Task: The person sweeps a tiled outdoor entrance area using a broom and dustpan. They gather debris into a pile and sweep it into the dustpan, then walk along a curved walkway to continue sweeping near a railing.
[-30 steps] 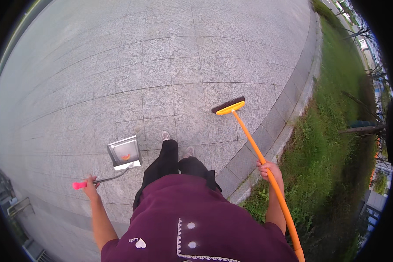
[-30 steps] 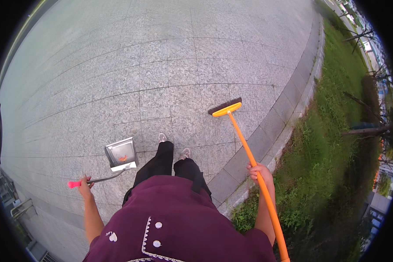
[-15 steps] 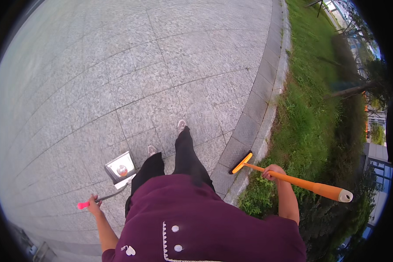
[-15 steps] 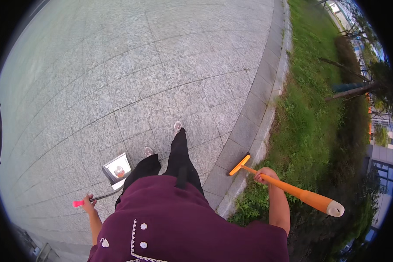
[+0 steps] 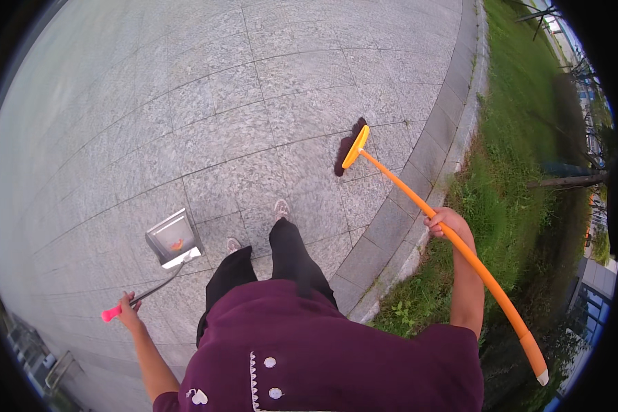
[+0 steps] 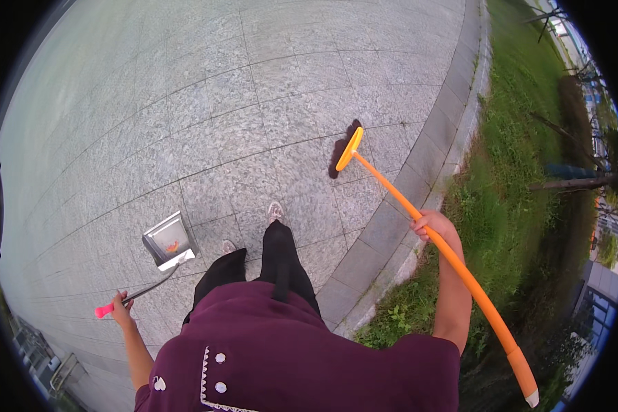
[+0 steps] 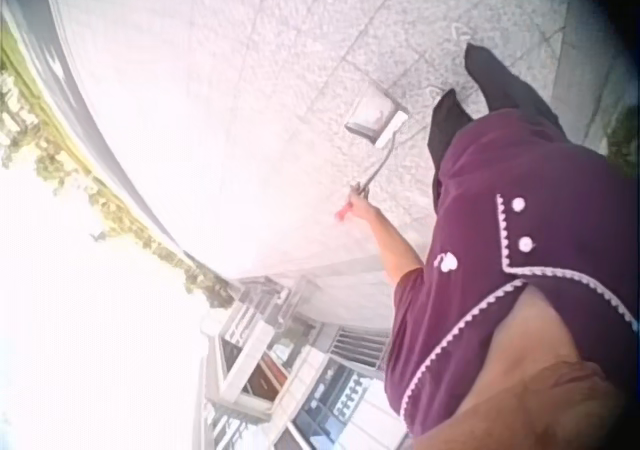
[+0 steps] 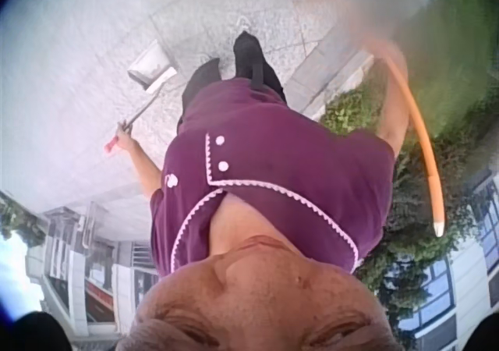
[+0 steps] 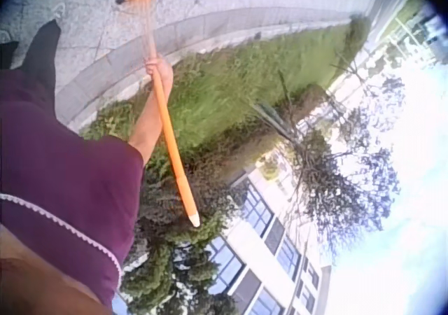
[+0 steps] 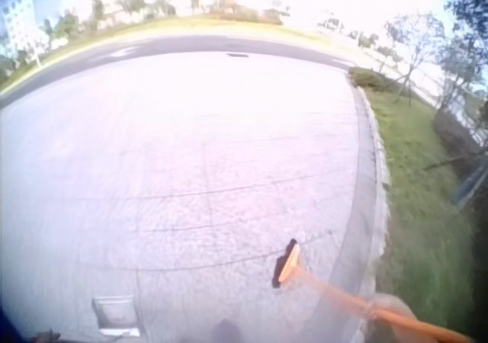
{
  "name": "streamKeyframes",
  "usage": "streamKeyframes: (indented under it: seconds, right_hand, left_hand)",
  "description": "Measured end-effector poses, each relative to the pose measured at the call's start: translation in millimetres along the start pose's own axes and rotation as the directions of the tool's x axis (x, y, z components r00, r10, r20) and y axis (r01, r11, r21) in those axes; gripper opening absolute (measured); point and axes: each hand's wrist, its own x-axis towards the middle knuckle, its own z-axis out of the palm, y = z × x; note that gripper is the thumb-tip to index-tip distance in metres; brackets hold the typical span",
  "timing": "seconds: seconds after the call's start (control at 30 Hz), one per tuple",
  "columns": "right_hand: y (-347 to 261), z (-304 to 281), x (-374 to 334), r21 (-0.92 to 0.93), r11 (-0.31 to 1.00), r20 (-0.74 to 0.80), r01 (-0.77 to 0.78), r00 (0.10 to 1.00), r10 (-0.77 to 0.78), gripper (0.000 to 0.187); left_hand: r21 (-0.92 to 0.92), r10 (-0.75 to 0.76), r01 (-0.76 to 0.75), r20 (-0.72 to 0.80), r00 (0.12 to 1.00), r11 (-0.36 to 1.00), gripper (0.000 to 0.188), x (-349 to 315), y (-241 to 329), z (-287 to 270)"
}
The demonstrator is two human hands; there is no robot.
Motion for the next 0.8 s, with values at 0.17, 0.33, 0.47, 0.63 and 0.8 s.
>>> streamKeyframes:
  seconds: [0.17,0.33,0.47,0.63,0.8]
  right_hand:
    - [-31.2,-34.2,-20.9,-0.178,0.982,-0.202,-0.061,0.979,0.024,0.044]
    - [-34.4,-69.6,24.3,-0.417,0.87,-0.464,-0.263,0.885,0.045,0.01]
    - [-6.7,-80.3,77.9,-0.383,0.843,-0.382,-0.377,0.896,0.228,0.013]
    - [-32.1,-3.2,91.2,-0.359,0.915,-0.165,-0.184,0.977,0.131,0.013]
    - [-92.3,41.9,90.5,-0.106,0.994,0.093,0.008,0.996,0.002,0.032]
  left_hand:
    - [-0.029,0.021,-0.021,0.005,1.0,0.999,0.024,-25.9,41.3,39.3]
    - [-0.098,0.042,-0.042,-0.008,0.999,0.994,0.018,-44.0,51.3,54.1]
    - [-0.112,0.017,-0.019,-0.02,1.0,0.994,0.019,-58.6,62.4,55.8]
    - [-0.105,-0.045,0.035,-0.089,0.995,0.994,0.017,-66.6,64.2,52.5]
    - [-0.094,-0.054,0.046,-0.085,0.995,0.995,0.013,-51.7,51.1,63.1]
